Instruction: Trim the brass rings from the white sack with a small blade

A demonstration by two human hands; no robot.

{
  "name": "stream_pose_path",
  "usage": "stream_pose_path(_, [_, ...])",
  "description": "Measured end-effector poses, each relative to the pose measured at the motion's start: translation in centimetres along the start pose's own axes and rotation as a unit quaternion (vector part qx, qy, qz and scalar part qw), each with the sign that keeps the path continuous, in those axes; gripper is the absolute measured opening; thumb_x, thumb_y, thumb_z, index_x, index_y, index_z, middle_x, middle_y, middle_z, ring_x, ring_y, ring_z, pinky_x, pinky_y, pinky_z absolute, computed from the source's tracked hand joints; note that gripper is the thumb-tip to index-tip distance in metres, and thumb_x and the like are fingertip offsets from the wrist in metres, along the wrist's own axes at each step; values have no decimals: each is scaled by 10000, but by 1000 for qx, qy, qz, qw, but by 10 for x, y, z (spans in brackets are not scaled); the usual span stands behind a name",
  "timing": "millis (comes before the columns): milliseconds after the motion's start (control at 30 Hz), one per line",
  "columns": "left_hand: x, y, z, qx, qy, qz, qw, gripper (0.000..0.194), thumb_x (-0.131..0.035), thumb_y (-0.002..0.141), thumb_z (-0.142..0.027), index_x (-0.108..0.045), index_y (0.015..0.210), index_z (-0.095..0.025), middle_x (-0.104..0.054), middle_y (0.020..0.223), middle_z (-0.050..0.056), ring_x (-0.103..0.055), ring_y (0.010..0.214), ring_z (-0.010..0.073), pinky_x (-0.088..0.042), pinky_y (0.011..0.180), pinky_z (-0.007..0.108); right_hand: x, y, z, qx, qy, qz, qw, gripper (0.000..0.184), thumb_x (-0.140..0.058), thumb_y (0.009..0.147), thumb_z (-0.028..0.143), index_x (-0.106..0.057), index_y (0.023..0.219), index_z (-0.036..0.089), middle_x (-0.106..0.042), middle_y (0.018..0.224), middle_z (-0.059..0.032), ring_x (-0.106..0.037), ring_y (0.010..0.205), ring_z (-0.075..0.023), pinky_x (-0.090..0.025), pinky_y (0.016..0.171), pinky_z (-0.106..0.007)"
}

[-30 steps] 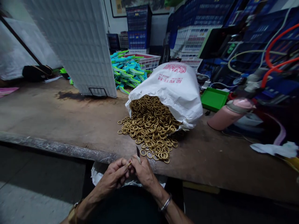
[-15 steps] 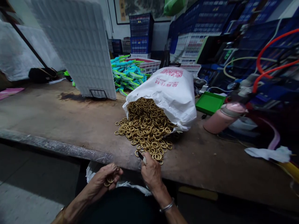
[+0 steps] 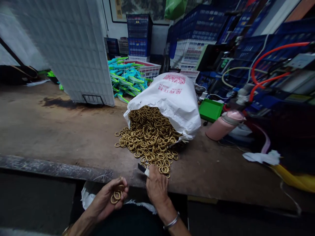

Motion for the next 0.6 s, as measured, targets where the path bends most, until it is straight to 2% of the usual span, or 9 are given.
stream_pose_path(100, [-1,5,-1,1,-27,3,1000,261,-529,767,-345,-504,624,-128,-554,672,27,-509,524,86,-289,360,149,-1,0,2,12,-7,-17,1000,209,-390,783,89,-555,869,184,-633,786,-42,-586,656,-162,-290,568,-261])
stream_pose_path(200, [-10,12,-7,-11,-9,24,1000,198,-583,738,-274,-504,631,-127,-556,674,30,-508,524,89,-291,355,153,-1,2,1,30,12,-35,999,221,-377,751,70,-552,836,176,-622,734,-42,-573,641,-158,-292,558,-254])
stream_pose_path(300, [-23,18,-10,2,18,57,998,143,-602,722,-221,-503,670,-133,-559,667,28,-505,515,82,-304,362,147,1,6,-7,19,69,-33,997,199,-363,752,105,-539,810,177,-595,663,-33,-543,606,-153,-292,537,-246])
stream_pose_path(367, [-28,23,-13,5,32,66,997,130,-612,712,-207,-503,698,-138,-561,668,24,-513,525,83,-316,369,142,3,9,-12,-1,144,-14,990,164,-356,779,174,-520,774,182,-568,634,-20,-511,582,-142,-301,532,-236])
stream_pose_path(467, [-32,29,-21,-16,56,56,997,154,-625,698,-213,-514,782,-145,-551,655,6,-518,531,84,-329,372,140,2,13,-12,-30,305,43,951,208,-366,809,315,-475,684,190,-491,576,19,-441,538,-111,-322,522,-215])
stream_pose_path(600, [-34,34,-28,-56,101,23,993,270,-639,685,-275,-505,891,-162,-525,598,-32,-467,455,62,-305,357,137,-9,10,1,-68,480,143,863,252,-435,786,405,-459,662,186,-363,496,69,-332,454,-69,-286,452,-186])
Point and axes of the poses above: each hand's wrist, its own y-axis towards the middle knuckle, its own x-axis out of the back of the hand, z = x × y, the point moved 10 cm from there along y, towards the middle knuckle
